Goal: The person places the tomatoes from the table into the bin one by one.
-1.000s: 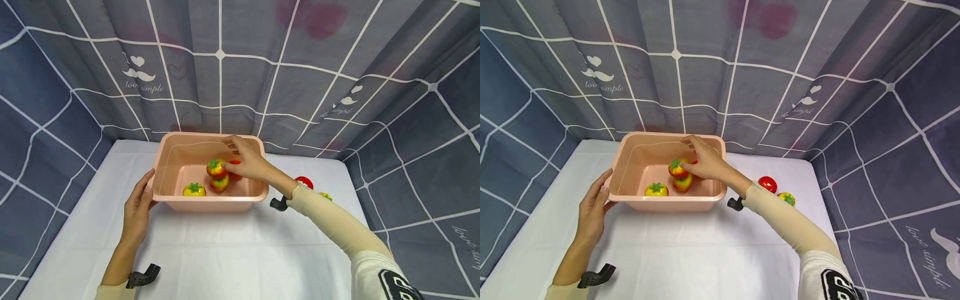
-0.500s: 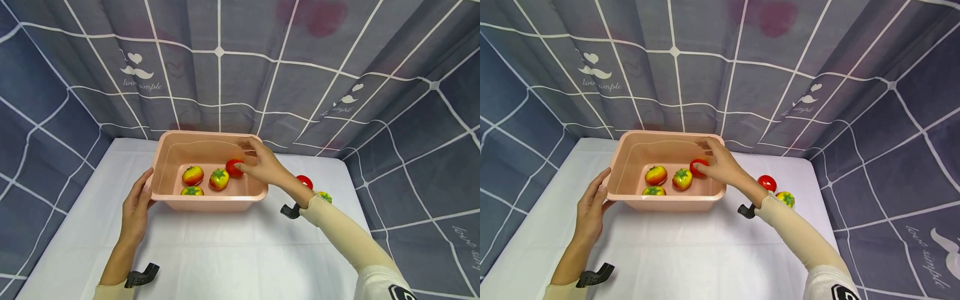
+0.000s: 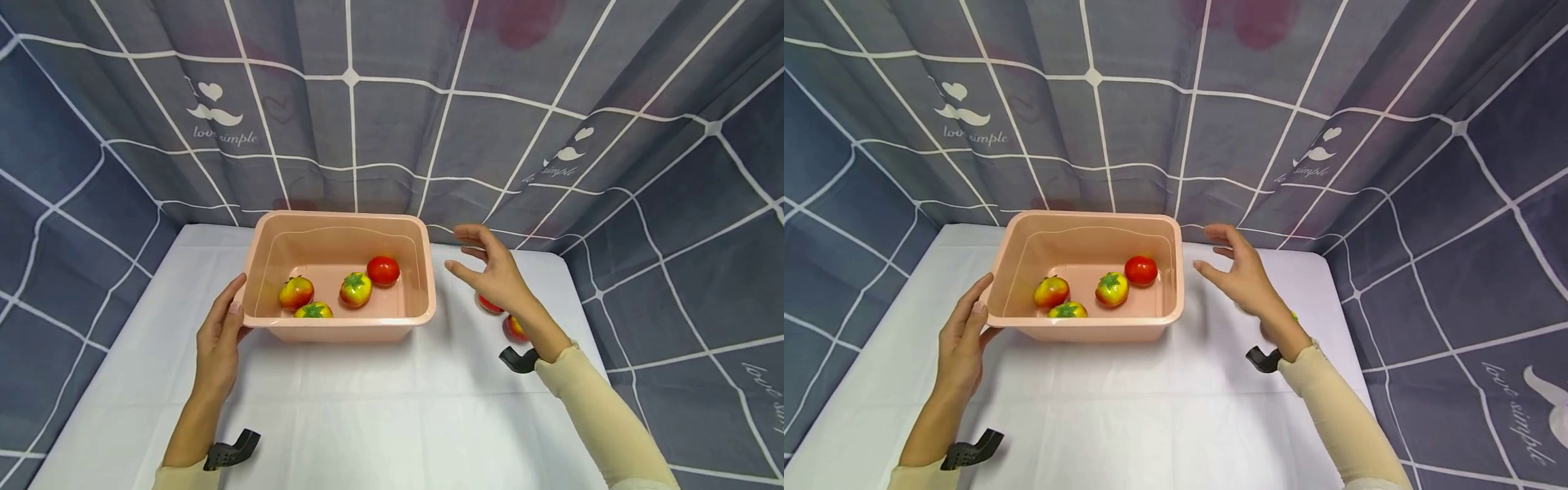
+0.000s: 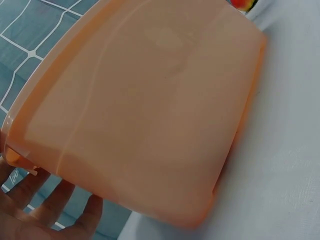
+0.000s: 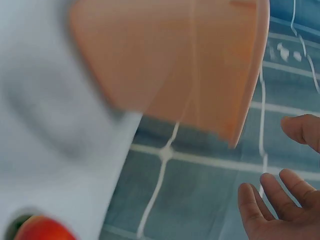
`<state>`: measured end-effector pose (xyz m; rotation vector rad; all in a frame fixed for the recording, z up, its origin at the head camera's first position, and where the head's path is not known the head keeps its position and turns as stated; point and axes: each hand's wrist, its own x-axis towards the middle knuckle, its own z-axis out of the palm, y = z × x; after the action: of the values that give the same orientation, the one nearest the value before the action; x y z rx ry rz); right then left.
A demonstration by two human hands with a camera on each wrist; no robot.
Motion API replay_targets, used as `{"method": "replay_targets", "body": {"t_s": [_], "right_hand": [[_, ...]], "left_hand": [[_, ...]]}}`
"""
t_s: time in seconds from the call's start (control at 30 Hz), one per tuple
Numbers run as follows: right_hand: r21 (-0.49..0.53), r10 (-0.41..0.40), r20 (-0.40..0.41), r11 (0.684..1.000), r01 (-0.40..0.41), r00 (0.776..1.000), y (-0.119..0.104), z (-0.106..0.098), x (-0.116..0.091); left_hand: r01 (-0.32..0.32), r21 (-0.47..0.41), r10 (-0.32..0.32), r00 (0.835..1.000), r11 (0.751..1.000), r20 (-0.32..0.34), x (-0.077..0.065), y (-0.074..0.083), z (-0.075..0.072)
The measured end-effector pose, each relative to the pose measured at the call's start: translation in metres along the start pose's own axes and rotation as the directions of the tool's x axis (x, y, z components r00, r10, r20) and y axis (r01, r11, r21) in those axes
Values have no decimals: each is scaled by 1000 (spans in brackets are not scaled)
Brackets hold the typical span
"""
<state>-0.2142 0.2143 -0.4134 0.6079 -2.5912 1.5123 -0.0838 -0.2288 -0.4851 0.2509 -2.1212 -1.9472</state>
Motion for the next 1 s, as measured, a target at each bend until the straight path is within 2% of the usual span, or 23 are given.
{"method": "replay_targets", "body": {"t_s": [0.13,0.3,0.47,0.7,0.83,1.0], "right_hand": [[-23,81,-47,996,-82,996,17,-14,-14],[-55,159,-64,985,-163,985,36,-25,-30],[-96,182,-105,977,-193,978,59,-33,-44],[-152,227,-140,957,-247,964,89,-39,-70],[-161,279,-162,939,-304,947,99,-39,-89],[-161,363,-216,902,-400,906,108,-36,-114]], "left_hand": [[-4,-19,4,1000,1000,-9,0,0,-1],[-17,-39,16,1000,999,-20,0,0,-2],[-14,-67,13,1000,998,-18,-1,-1,1],[-7,-50,7,1000,999,-3,-2,-2,2],[-18,-54,18,1000,998,1,-2,-2,2],[-23,-60,23,1000,998,-9,-1,-1,2]]}}
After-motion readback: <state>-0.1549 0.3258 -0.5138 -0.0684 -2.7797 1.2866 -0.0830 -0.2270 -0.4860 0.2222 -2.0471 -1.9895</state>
